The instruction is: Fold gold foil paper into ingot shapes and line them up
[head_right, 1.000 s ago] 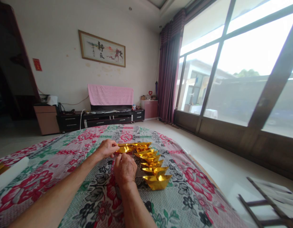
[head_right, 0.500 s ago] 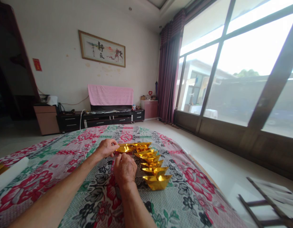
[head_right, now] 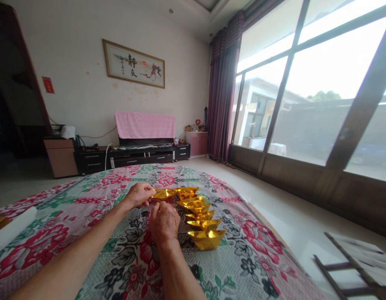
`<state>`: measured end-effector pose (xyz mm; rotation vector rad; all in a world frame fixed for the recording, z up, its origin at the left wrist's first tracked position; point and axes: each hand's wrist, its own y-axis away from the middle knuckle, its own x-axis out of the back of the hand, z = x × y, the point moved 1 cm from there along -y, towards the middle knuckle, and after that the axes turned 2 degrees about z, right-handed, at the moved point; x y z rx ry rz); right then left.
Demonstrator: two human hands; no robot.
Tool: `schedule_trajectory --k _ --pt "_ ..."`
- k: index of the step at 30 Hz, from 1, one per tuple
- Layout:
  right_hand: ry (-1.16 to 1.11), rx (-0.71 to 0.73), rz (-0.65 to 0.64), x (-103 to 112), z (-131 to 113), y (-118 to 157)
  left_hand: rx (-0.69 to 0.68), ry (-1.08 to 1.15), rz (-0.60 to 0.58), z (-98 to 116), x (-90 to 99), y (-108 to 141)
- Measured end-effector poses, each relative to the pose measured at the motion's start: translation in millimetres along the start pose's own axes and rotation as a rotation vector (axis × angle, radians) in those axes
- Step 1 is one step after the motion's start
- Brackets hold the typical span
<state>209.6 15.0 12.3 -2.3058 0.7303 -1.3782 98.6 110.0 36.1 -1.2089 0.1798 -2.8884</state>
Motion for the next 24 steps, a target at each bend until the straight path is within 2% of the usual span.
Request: schedule_trajectory --k 24 --pt "-0.009 -0.004 -0.018 1.2 -0.5 -0.6 0.030 -0.016 0.005 0.8 0.3 1.7"
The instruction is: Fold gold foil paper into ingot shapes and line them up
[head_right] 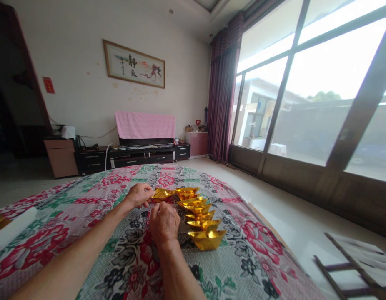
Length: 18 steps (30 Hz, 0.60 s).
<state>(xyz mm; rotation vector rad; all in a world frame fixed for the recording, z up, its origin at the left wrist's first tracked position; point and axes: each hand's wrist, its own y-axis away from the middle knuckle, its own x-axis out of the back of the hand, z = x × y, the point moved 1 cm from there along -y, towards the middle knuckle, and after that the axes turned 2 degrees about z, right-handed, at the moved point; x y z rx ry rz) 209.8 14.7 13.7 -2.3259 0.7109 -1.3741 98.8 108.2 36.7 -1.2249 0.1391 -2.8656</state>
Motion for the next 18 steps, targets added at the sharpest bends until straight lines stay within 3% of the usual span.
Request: schedule_trajectory --k 18 --pt "0.017 0.019 0.029 -3.6 1.5 1.1 -0.078 -0.009 0.074 -0.7 -0.6 -0.8"
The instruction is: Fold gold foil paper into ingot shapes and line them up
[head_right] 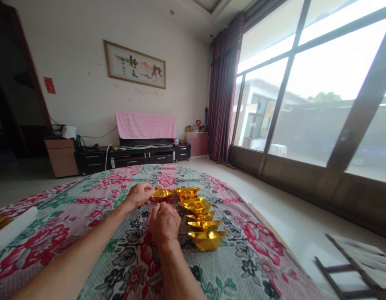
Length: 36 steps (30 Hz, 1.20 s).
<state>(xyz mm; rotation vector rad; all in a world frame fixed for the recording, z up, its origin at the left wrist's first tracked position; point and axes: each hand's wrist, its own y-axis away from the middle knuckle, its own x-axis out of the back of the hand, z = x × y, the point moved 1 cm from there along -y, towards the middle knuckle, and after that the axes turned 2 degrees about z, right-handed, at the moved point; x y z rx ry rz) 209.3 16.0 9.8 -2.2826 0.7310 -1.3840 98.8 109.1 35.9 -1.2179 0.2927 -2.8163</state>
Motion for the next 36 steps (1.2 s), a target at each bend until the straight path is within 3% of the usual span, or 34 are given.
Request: schedule_trajectory --k 21,25,27,31,33,36 --pt "-0.086 -0.034 -0.035 -1 2 -3 -0.019 0.030 0.030 -18 -4.0 -7" --pt "-0.105 -0.021 -0.006 0 3 -3 -0.037 0.008 0.088 -20 -1.9 -8" --pt "-0.107 -0.016 0.014 0 4 -3 -0.082 0.006 0.135 -21 -2.2 -9" --pt "-0.096 -0.014 0.029 -2 5 -4 -0.317 0.078 0.188 -22 -8.9 -13" --pt "-0.092 -0.014 0.023 -3 5 -4 -0.376 0.134 0.157 -22 -13.3 -15" --pt "-0.086 -0.021 0.008 -4 5 -4 -0.342 0.207 0.063 -22 -17.9 -17"
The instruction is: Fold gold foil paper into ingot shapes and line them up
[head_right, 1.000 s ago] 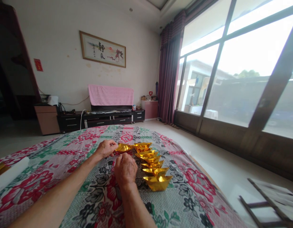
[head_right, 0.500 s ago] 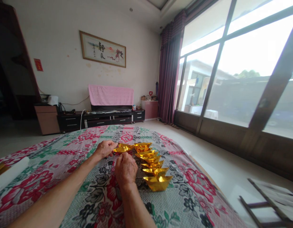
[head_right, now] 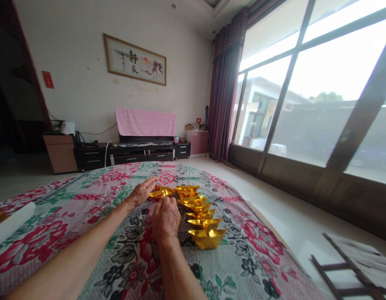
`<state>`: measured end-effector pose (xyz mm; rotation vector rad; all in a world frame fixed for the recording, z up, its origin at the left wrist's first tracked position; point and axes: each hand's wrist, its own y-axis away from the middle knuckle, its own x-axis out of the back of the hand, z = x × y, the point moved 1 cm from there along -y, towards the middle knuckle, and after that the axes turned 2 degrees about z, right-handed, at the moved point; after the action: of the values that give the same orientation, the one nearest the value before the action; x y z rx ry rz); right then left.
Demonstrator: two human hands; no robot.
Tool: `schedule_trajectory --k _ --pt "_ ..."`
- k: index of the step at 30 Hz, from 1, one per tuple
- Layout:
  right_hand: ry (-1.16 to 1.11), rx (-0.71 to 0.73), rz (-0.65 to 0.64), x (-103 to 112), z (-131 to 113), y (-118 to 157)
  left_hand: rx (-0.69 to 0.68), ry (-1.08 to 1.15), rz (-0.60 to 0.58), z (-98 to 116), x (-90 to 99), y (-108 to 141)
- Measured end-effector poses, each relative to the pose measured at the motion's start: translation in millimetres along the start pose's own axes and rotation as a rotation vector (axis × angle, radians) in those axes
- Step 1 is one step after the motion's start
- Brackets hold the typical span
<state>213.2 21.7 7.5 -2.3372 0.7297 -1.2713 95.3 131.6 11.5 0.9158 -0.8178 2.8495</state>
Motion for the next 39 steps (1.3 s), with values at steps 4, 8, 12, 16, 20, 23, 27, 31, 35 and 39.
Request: schedule_trajectory --k 4,8,12,16,20,23,27,31,35,39 --pt "0.004 -0.017 -0.011 1 -1 0 0.067 0.078 -0.081 -4 -2.0 -2" --pt "-0.002 -0.003 -0.015 1 -1 0 0.091 0.122 -0.089 -8 -1.6 -1" --pt "-0.038 0.017 -0.025 0 0 0 0.090 0.100 -0.073 -5 1.3 0" --pt "-0.077 0.022 -0.053 -2 0 0 0.083 0.051 -0.058 1 6.9 2" --pt "-0.099 0.033 -0.063 -4 1 0 0.075 -0.045 0.010 10 14.4 5" --pt "-0.114 0.059 -0.062 -5 2 0 0.008 -0.133 0.038 16 18.3 8" --pt "-0.126 0.069 -0.059 -5 2 -1 -0.092 -0.205 0.051 19 18.7 11" --pt "-0.122 0.065 -0.069 -3 1 -1 -0.155 -0.229 0.054 18 15.4 12" --pt "-0.121 0.072 -0.077 -3 0 -1 -0.183 -0.250 0.073 15 13.2 12" --pt "-0.131 0.069 -0.082 -3 1 -1 -0.181 -0.273 0.069 16 13.3 13"
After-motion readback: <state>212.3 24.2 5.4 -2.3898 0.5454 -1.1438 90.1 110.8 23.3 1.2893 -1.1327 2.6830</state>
